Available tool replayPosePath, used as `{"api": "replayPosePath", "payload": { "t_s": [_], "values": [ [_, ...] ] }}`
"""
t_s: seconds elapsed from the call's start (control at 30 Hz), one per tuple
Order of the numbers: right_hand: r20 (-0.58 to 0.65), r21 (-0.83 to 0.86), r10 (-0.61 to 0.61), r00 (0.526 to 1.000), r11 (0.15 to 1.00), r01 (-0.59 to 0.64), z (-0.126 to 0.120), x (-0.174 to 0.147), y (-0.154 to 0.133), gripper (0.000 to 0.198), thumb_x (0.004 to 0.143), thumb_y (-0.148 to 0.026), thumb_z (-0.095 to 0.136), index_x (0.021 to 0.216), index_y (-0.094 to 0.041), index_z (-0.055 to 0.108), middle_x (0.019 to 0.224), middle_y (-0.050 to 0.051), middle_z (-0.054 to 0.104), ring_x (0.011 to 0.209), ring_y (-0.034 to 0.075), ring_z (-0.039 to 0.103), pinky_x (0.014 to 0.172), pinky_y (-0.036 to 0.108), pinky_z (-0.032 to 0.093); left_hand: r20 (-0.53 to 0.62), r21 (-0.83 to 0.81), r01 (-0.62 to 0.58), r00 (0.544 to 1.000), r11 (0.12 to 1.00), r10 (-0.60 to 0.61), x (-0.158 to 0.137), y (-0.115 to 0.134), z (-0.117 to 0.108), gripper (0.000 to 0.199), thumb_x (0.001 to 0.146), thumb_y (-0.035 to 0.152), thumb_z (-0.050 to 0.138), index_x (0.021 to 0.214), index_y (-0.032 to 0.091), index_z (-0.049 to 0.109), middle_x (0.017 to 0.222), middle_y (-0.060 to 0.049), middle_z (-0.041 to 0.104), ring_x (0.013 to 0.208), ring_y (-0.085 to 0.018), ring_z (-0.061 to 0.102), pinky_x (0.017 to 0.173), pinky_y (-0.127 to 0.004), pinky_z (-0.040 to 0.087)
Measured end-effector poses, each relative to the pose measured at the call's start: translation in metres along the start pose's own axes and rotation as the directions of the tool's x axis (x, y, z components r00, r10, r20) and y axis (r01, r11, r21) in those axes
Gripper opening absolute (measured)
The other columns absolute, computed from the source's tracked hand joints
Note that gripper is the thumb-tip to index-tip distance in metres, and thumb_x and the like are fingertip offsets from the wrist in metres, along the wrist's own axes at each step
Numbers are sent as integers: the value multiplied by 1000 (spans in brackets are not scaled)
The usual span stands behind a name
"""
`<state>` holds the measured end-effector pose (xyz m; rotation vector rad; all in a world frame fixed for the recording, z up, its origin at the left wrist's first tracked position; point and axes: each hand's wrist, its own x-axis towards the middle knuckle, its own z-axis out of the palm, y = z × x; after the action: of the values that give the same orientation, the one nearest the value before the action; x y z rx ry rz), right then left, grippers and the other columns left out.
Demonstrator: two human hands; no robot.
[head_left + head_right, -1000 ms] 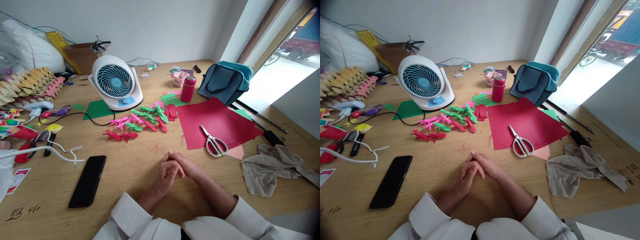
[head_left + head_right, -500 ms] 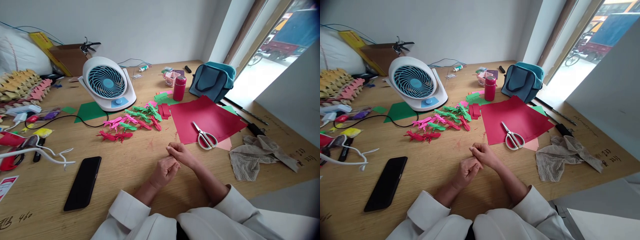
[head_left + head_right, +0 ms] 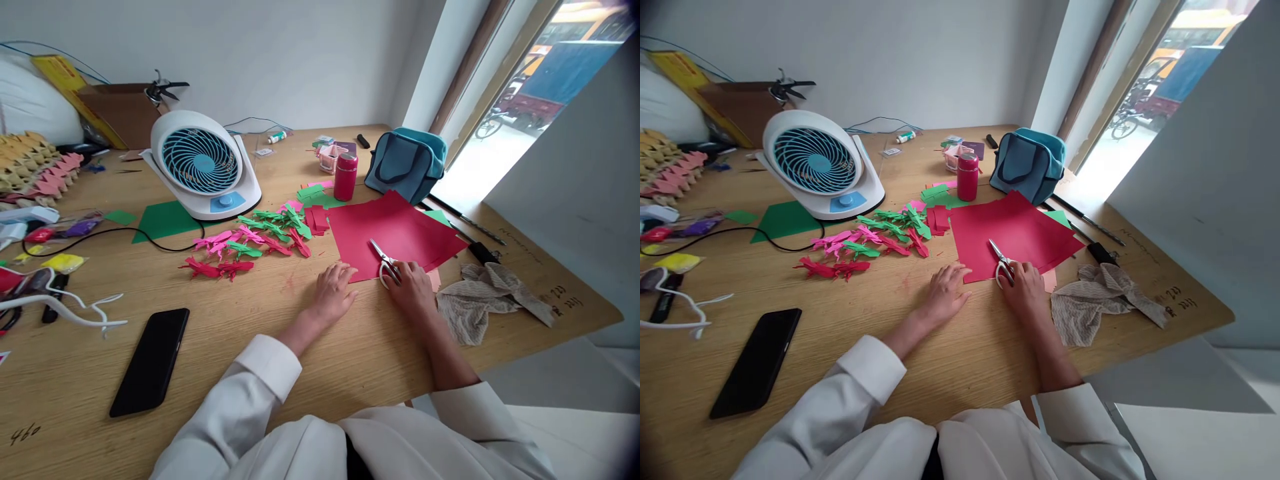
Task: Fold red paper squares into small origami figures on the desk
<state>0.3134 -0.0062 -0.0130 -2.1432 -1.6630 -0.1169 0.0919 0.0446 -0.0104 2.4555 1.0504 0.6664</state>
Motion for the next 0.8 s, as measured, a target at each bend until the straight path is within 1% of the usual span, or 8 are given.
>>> {"api": "replayPosePath", "payload": {
  "t_s": [0.1,0.17,0.27,0.4,0.53,0.63,0.7,0.8],
  "values": [
    [-9,-69,28,1000,997,-28,5,1,-5,31,88,-39,61,109,-16,64,98,12,64,89,26,56,80,35,41,101,98,36,994,995,-46,28,-6,6,64,81,35,70,139,20,47,153,-13,41,145,-33,30,117,-54,26],
    [-29,-82,43,999,996,-46,8,3,-4,31,87,-40,61,104,-14,64,96,13,63,88,26,55,79,35,40,174,126,43,983,991,-65,39,-10,8,69,82,41,69,142,20,44,157,-13,36,147,-34,26,117,-58,22],
    [-48,-80,52,997,995,-56,11,6,0,28,87,-38,60,98,-13,64,93,13,63,84,25,55,76,35,39,236,157,9,971,988,-46,46,-16,10,65,86,45,64,143,22,43,156,-13,38,146,-33,29,116,-64,19],
    [-27,-68,76,997,995,-78,13,8,4,24,87,-35,58,94,-13,65,90,13,64,80,23,55,73,34,39,238,212,-58,971,976,6,48,-18,8,55,92,45,55,141,23,45,152,-13,44,143,-31,36,116,-64,17],
    [-56,60,122,991,991,-118,10,8,8,24,86,-36,57,93,-14,66,90,12,65,80,23,57,73,33,40,229,250,-116,972,961,57,46,-15,7,48,95,41,51,139,21,49,149,-14,48,140,-30,41,117,-61,16],
    [-113,200,185,976,967,-160,7,7,16,28,86,-41,57,96,-15,65,92,12,65,82,23,59,74,34,43,240,228,-125,968,966,69,40,-12,8,54,92,48,54,139,21,50,151,-14,45,142,-31,38,117,-61,16],
    [-143,273,238,961,942,-193,3,7,23,29,85,-43,58,93,-15,65,90,11,65,82,23,59,75,35,45,251,202,-118,966,972,65,34,-11,8,59,90,52,55,140,21,49,152,-14,43,143,-32,36,118,-61,15],
    [-162,390,320,934,890,-237,-1,8,32,31,83,-43,60,93,-15,65,92,11,66,78,21,60,72,34,47,282,166,-122,957,979,71,21,-8,7,65,88,54,57,143,21,46,154,-15,40,145,-32,32,118,-63,12]
  ]
}}
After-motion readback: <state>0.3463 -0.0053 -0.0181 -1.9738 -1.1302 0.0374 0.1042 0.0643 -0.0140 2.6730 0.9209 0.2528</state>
